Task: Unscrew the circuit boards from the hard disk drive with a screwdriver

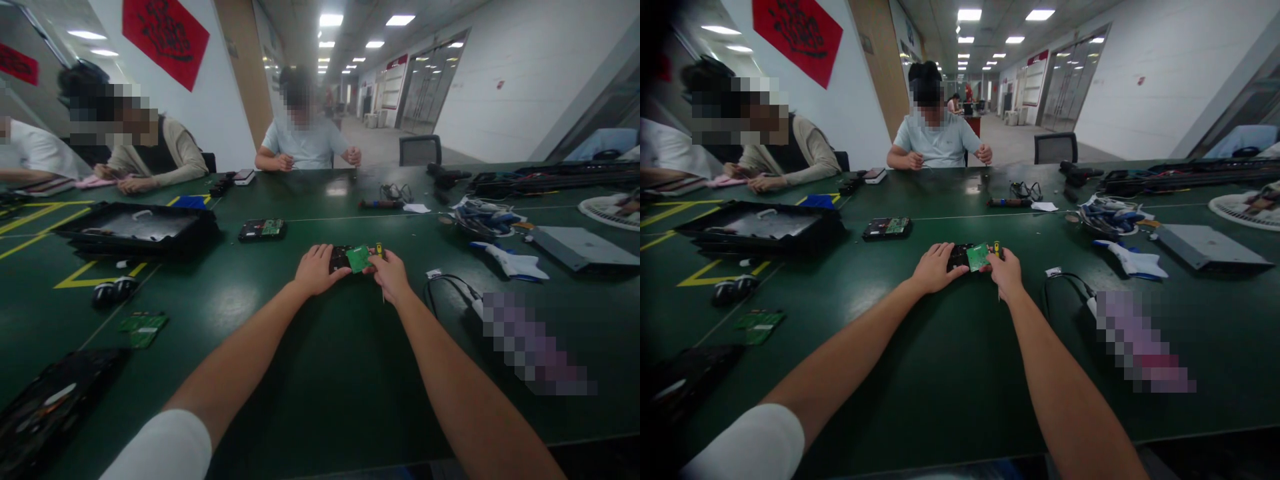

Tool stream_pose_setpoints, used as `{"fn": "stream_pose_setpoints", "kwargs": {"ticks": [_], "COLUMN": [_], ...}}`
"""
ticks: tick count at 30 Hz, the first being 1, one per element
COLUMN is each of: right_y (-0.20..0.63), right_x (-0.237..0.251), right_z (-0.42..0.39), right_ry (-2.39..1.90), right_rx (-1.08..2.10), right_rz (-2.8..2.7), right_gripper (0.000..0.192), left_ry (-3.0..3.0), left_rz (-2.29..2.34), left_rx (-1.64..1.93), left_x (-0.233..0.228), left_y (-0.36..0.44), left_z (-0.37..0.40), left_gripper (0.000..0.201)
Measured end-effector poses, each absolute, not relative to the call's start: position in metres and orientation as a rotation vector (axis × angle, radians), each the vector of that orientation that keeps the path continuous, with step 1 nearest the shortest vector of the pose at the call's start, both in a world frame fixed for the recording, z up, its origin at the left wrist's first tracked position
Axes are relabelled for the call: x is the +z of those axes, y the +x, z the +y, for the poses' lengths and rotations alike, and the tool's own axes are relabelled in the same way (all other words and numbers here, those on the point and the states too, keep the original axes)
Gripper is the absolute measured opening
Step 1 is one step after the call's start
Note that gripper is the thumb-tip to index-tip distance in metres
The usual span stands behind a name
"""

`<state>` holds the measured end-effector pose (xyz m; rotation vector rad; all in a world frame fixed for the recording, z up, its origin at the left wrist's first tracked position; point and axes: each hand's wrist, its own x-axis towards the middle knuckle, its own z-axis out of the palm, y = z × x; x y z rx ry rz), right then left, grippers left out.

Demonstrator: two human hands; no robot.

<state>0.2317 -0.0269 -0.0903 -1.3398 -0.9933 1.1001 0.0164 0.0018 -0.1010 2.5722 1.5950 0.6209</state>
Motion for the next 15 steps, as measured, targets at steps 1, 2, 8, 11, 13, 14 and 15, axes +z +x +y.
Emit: {"fn": "stream_pose_setpoints", "kwargs": {"ticks": [1,2,8,11,13,14,15], "right_y": [0.23,0.229,0.222,0.222,0.224,0.225,0.226], "right_x": [-0.088,-0.085,-0.076,-0.08,-0.084,-0.086,-0.087], "right_z": [-0.029,-0.032,-0.043,-0.043,-0.042,-0.041,-0.04], "right_ry": [-1.288,-1.248,-1.225,-1.267,-1.31,-1.333,-1.357], "right_rx": [1.139,1.197,1.434,1.377,1.281,1.231,1.199], "right_rz": [-0.978,-0.97,-1.121,-1.251,-1.352,-1.389,-1.416], "right_gripper": [0.041,0.047,0.06,0.06,0.058,0.056,0.055], "left_ry": [2.595,2.619,2.689,2.693,2.694,2.694,2.692], "left_rz": [1.546,1.492,1.301,1.285,1.272,1.265,1.259], "left_rx": [0.633,0.64,0.584,0.56,0.563,0.571,0.585], "left_x": [-0.1,-0.1,-0.105,-0.105,-0.103,-0.101,-0.1], "left_y": [0.011,0.007,-0.017,-0.021,-0.021,-0.02,-0.02], "left_z": [-0.002,-0.007,-0.034,-0.039,-0.04,-0.041,-0.041], "left_gripper": [0.093,0.091,0.1,0.107,0.109,0.108,0.104]}}
